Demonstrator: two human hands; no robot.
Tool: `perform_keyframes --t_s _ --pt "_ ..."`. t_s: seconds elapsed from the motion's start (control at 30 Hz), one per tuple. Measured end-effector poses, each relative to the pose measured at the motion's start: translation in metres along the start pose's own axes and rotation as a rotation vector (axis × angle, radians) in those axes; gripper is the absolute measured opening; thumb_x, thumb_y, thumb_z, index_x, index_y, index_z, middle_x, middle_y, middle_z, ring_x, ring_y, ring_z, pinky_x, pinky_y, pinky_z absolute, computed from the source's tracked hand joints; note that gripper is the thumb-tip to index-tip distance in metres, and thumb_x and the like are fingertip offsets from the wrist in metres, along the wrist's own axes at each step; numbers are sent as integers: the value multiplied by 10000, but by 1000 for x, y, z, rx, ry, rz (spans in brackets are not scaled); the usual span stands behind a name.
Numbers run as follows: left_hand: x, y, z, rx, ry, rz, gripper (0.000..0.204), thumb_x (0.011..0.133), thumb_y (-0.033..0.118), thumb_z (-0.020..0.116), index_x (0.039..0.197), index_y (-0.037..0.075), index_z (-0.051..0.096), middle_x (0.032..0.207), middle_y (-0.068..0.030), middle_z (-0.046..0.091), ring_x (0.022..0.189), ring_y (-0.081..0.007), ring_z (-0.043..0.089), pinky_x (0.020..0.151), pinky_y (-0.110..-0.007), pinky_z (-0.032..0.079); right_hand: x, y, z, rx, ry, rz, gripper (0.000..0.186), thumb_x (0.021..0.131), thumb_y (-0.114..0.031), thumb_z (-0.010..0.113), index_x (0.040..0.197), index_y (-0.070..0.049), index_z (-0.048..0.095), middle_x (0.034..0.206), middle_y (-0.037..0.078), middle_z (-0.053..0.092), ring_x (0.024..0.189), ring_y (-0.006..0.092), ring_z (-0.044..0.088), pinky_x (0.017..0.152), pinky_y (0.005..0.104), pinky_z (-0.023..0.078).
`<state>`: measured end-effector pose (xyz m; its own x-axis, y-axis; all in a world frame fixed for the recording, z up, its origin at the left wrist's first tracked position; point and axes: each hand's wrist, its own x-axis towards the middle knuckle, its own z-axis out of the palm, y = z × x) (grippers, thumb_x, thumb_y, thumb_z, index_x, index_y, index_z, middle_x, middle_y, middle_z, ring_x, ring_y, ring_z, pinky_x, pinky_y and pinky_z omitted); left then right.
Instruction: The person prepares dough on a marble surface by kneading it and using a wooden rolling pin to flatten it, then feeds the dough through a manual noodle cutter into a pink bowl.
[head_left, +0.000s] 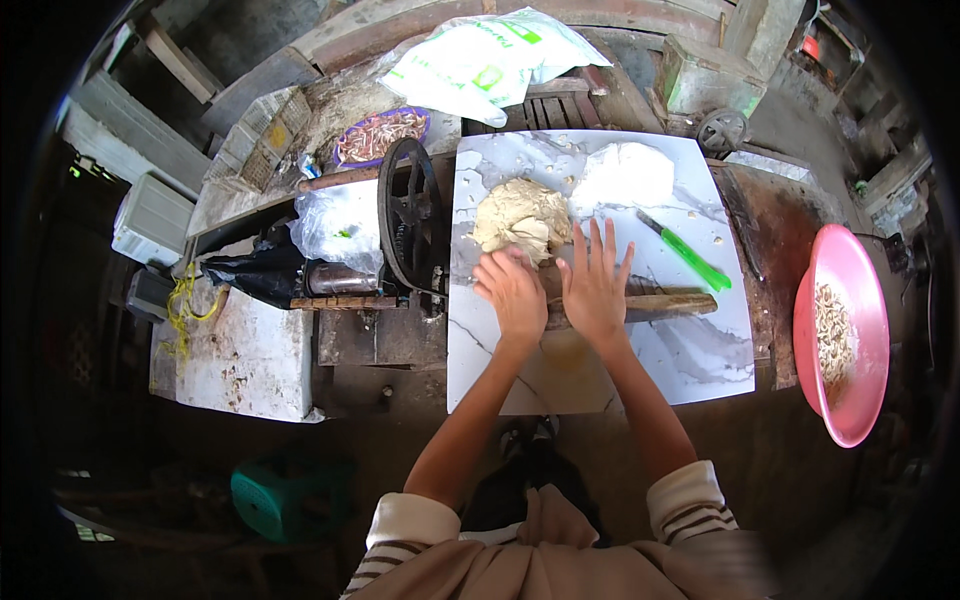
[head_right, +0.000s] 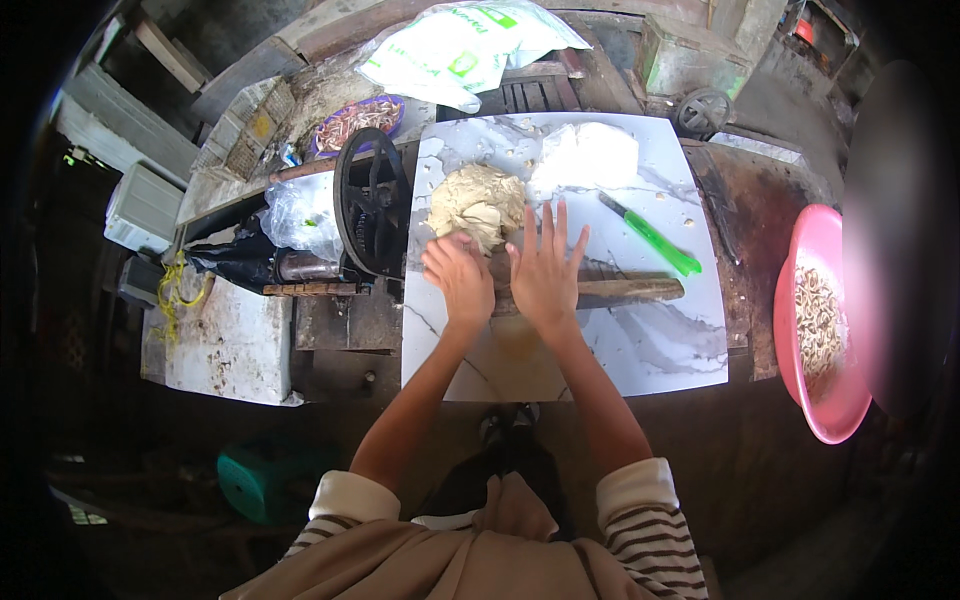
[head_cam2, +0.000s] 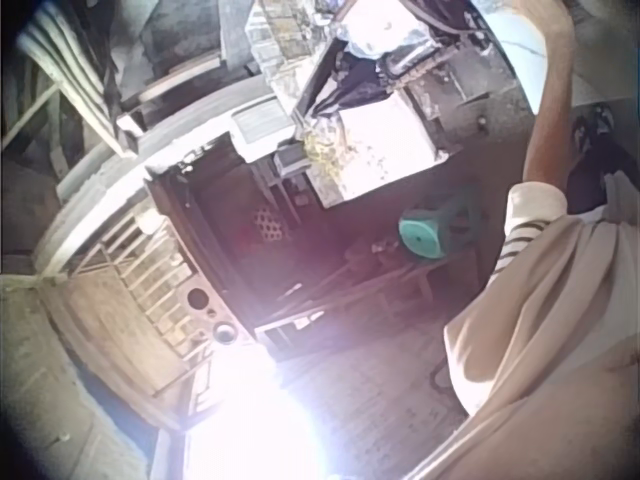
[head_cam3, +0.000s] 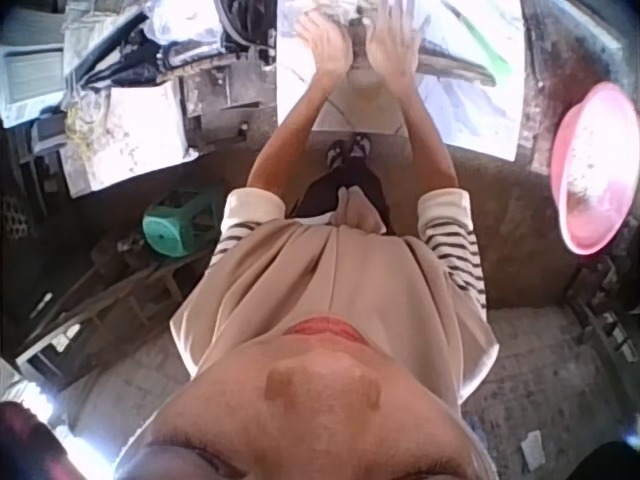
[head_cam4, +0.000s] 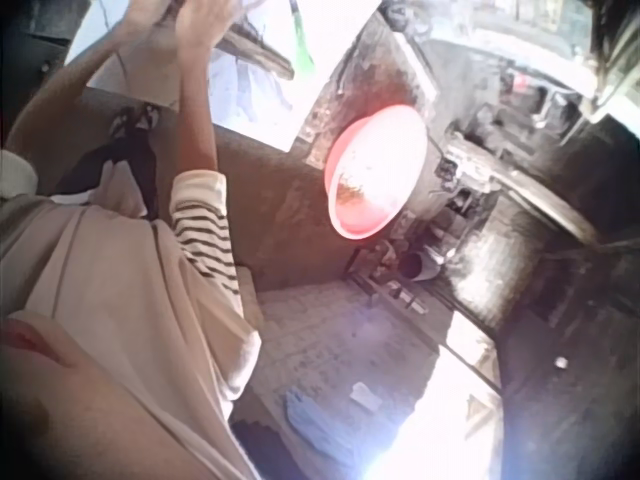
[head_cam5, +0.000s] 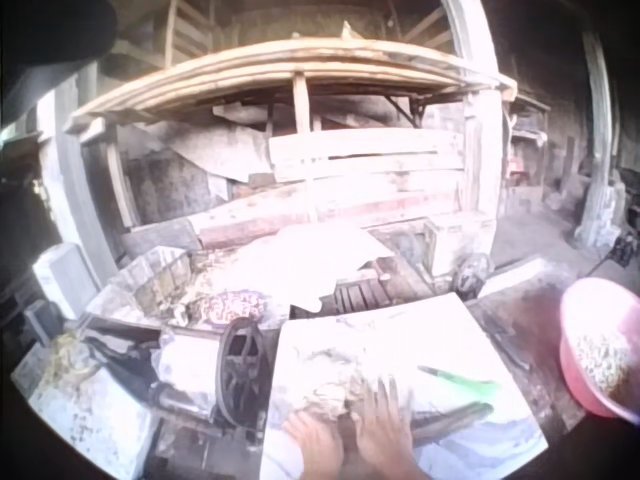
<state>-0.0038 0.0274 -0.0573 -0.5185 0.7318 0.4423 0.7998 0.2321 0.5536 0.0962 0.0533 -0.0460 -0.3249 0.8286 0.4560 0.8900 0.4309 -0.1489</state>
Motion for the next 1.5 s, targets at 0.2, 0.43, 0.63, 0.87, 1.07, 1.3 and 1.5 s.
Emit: perform_keyframes --t_s 0.2,0.43,0.63,0.87,1.07,1.3,1.5 --pt "-64 -16 -25 -177 -41 52 152 810 43 487 955 26 445 921 -168 413 883 -326 393 749 -428 305 -72 -9 -28 76 -154 -106 457 833 -311 535 1206 -59 456 1200 100 462 1163 250 402 1011 480 230" --pt "-67 -11 -36 -575 -52 24 136 853 69 489 944 -4 419 917 -161 401 869 -300 360 792 -411 297 -76 26 -48 115 -73 -308 457 743 -268 631 1147 -105 496 1030 77 475 990 235 453 877 427 334" --pt "-23 -2 -23 -424 -36 140 170 869 118 490 959 -6 415 942 -146 378 889 -274 358 820 -382 287 -48 60 -37 105 -89 -334 402 774 -270 612 1131 -108 519 998 88 473 972 249 447 871 419 337" --pt "2 29 10 -231 -110 192 195 866 154 492 1028 55 449 1000 -138 393 946 -294 358 795 -406 261 -24 51 -17 190 -63 -194 324 834 -301 537 1062 -70 535 965 97 490 996 263 438 878 432 336" --pt "13 38 27 -79 -134 235 276 806 126 533 1062 73 445 1028 -138 397 969 -309 360 800 -420 264 -2 38 4 -2 -10 44 344 837 -281 514 1067 -26 531 1050 115 516 1077 270 429 925 470 314" --pt "-52 31 -3 -131 -223 198 371 738 50 550 1095 90 455 1040 -144 397 974 -322 360 815 -444 267 -54 26 -17 -59 -69 -64 449 855 -236 445 1222 20 463 1325 155 403 1323 264 227 1068 520 133" --pt "0 40 17 -273 -154 298 292 729 -47 510 1005 34 464 1002 -157 398 924 -343 356 829 -440 304 -4 39 6 -83 -11 -77 456 867 -252 415 1216 37 470 1317 139 422 1327 231 223 1074 519 110"
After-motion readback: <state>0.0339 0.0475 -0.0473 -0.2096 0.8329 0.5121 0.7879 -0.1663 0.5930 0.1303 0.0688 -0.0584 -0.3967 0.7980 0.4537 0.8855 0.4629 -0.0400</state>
